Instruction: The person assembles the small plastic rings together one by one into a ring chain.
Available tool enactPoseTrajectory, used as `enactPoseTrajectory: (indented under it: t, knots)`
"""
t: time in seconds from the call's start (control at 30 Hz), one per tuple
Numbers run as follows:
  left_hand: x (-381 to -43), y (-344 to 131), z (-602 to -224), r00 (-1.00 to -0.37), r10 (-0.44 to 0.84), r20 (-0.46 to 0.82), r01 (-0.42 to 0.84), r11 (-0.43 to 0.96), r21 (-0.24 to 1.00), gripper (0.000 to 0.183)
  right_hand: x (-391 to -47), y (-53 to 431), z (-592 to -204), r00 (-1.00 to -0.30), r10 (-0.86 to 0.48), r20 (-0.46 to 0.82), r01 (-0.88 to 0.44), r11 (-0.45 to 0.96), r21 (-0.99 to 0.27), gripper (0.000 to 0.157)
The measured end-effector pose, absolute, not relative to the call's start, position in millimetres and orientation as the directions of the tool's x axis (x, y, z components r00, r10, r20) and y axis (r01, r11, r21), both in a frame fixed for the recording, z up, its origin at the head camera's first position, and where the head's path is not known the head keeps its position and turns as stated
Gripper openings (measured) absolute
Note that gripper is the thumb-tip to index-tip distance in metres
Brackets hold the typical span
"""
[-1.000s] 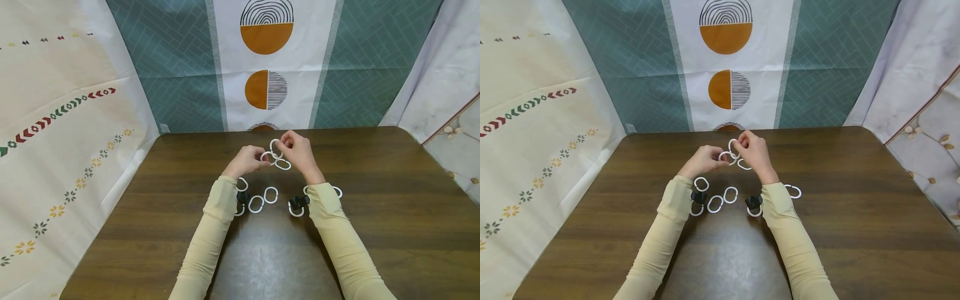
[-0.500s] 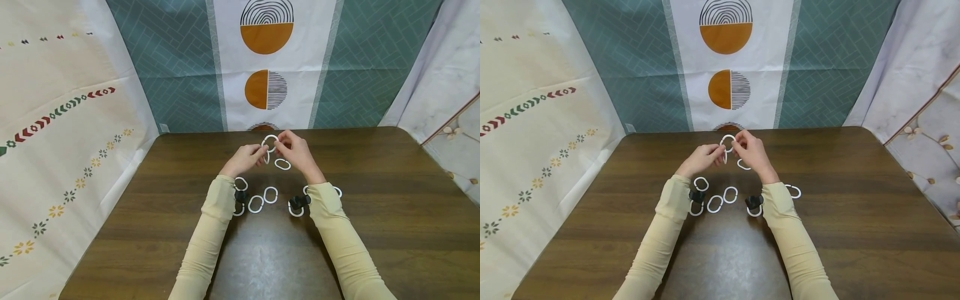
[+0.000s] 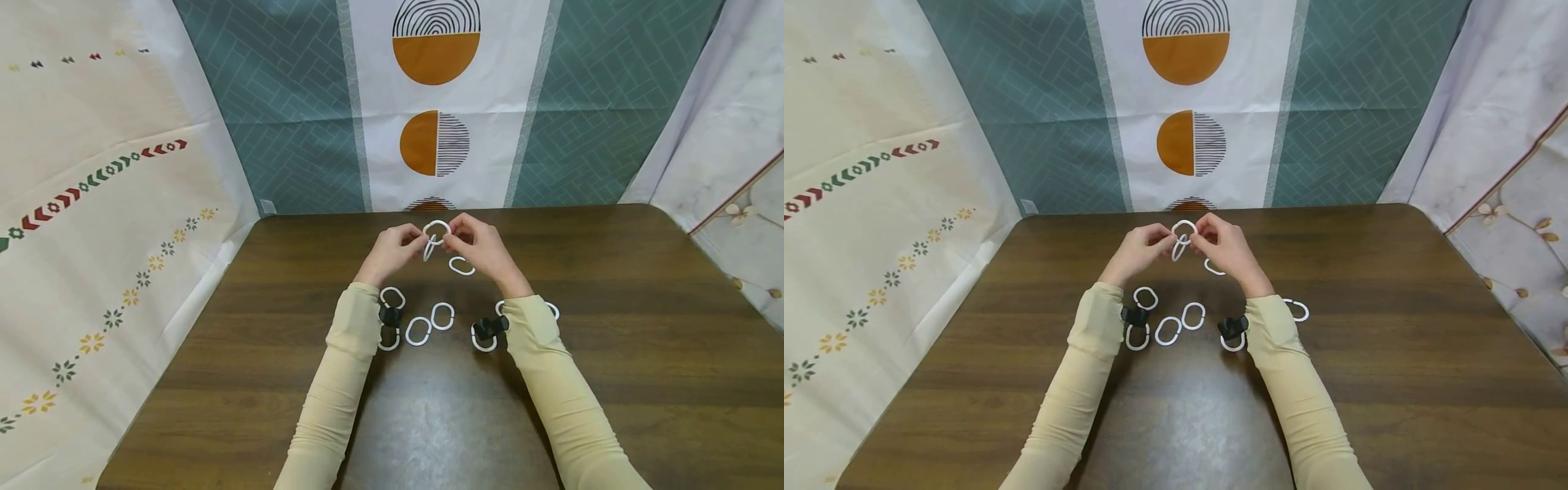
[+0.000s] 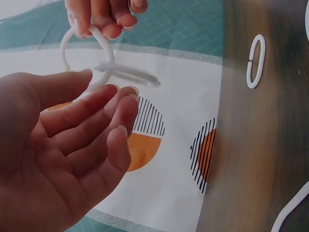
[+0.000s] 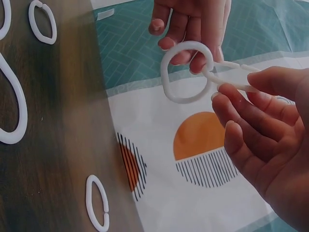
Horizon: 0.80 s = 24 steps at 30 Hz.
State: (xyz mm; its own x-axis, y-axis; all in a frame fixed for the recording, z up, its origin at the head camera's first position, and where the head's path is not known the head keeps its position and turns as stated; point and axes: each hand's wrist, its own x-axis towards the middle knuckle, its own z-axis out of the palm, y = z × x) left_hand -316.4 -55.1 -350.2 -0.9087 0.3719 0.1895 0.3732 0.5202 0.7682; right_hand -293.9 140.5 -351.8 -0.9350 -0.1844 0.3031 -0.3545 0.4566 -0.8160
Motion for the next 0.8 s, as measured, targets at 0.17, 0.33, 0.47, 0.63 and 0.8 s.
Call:
enactPoseTrajectory:
  t: [0.17,0.33,0.47,0.63,0.8]
  knots:
    - [-316.9,-55.5,-350.2,-0.905,0.395,0.156,0.358,0.512,0.780,0.021,-293.6,141.5,-352.2,-0.930,-0.188,0.316,-0.367,0.450,-0.814,0.013]
    - [-317.3,-54.5,-351.1,-0.907,0.389,0.159,0.356,0.509,0.783,0.021,-293.9,141.9,-352.5,-0.924,-0.196,0.328,-0.382,0.438,-0.814,0.013]
    - [-318.1,-53.6,-352.9,-0.912,0.376,0.162,0.350,0.511,0.785,0.020,-294.5,141.8,-352.7,-0.923,-0.204,0.327,-0.385,0.441,-0.811,0.014]
    - [-319.5,-53.0,-355.2,-0.918,0.366,0.156,0.340,0.520,0.784,0.016,-295.9,142.2,-353.6,-0.920,-0.202,0.336,-0.392,0.445,-0.805,0.013]
    - [-319.4,-54.0,-356.9,-0.922,0.369,0.112,0.314,0.548,0.775,0.014,-295.8,143.0,-353.7,-0.919,-0.190,0.347,-0.395,0.453,-0.799,0.012]
